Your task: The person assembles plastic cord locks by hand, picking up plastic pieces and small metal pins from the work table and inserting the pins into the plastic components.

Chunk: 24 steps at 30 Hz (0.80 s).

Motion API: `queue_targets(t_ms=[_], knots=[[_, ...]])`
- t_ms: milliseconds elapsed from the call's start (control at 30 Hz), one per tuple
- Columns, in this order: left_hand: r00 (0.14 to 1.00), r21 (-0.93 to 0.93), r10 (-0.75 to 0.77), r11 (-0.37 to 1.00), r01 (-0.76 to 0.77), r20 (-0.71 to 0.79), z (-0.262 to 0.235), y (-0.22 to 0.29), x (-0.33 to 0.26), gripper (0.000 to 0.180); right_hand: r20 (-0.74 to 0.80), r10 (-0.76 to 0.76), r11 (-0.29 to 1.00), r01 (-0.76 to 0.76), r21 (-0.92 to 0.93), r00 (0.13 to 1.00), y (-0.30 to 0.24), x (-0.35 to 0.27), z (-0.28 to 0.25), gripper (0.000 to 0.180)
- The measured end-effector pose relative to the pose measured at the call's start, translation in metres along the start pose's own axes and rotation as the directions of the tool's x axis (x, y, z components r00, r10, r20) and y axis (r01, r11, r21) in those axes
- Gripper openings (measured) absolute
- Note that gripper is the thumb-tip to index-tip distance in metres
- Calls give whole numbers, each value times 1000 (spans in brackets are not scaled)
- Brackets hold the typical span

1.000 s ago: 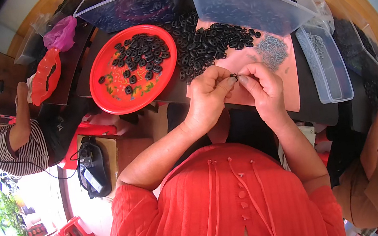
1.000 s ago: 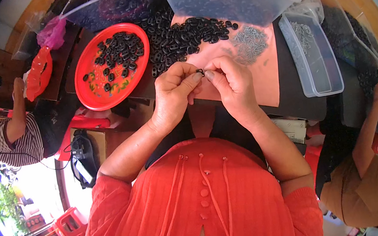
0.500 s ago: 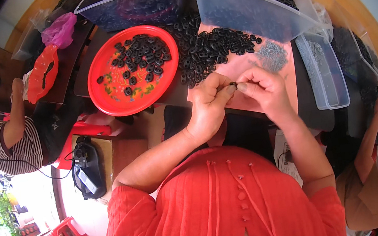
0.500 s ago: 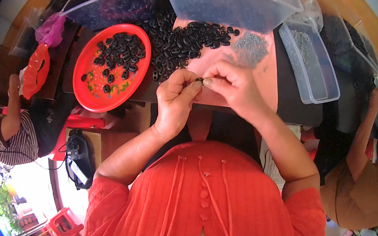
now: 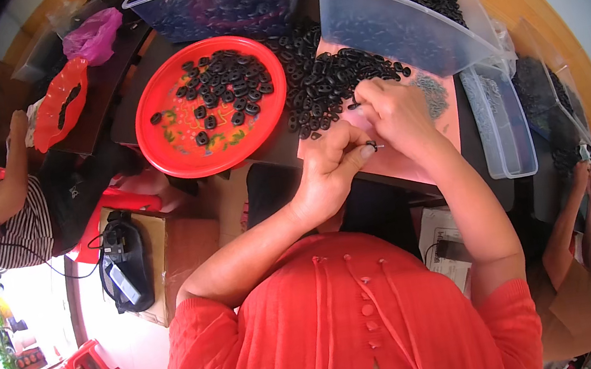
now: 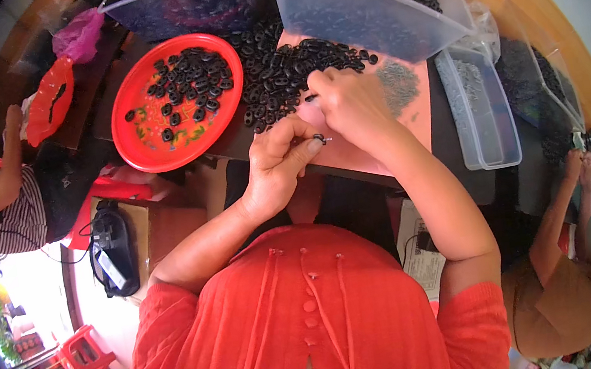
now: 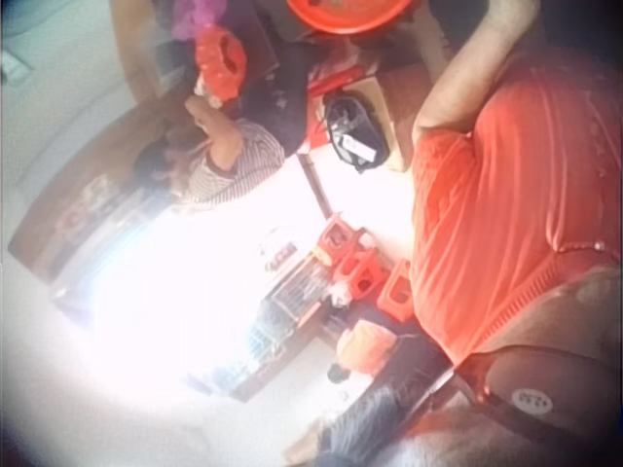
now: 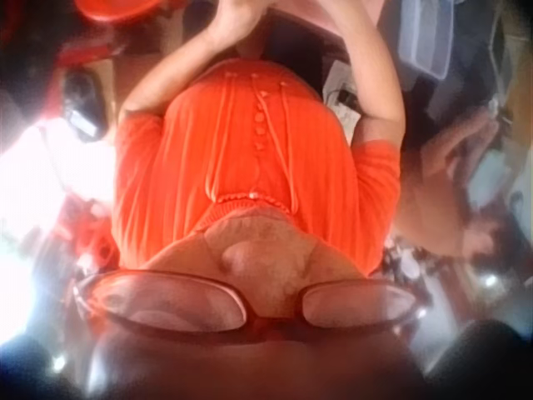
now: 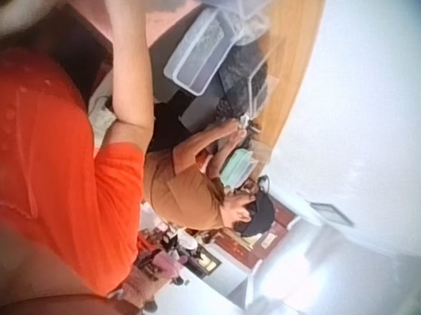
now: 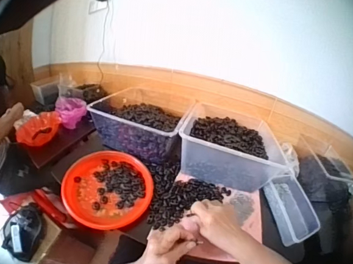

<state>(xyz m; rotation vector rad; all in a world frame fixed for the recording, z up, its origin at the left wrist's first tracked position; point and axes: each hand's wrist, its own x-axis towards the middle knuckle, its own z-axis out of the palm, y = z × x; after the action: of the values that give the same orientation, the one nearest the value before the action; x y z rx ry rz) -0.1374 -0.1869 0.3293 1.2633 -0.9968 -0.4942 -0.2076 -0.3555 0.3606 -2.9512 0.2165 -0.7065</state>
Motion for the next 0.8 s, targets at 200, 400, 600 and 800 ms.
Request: queue_targets(t_ms=[200,400,600,800], knots=[[983,67,174,982,-177,53,0,0,-1,9,-81,-25,988,37,149,996,1,-17,-17,16],[976,103,208,971,-214,64,1,-5,-1,10,21,84,994,-85,68,996,-6,-3,-1,5],[979,115,201,972,-205,47,2,-2,-1,9,175,86,996,-85,-11,981,-9,8,-2,10],[997,-82,-63,995,59,-43,2,0,-2,7,172,18,994,-37,106,985,-15,7,-5,10]])
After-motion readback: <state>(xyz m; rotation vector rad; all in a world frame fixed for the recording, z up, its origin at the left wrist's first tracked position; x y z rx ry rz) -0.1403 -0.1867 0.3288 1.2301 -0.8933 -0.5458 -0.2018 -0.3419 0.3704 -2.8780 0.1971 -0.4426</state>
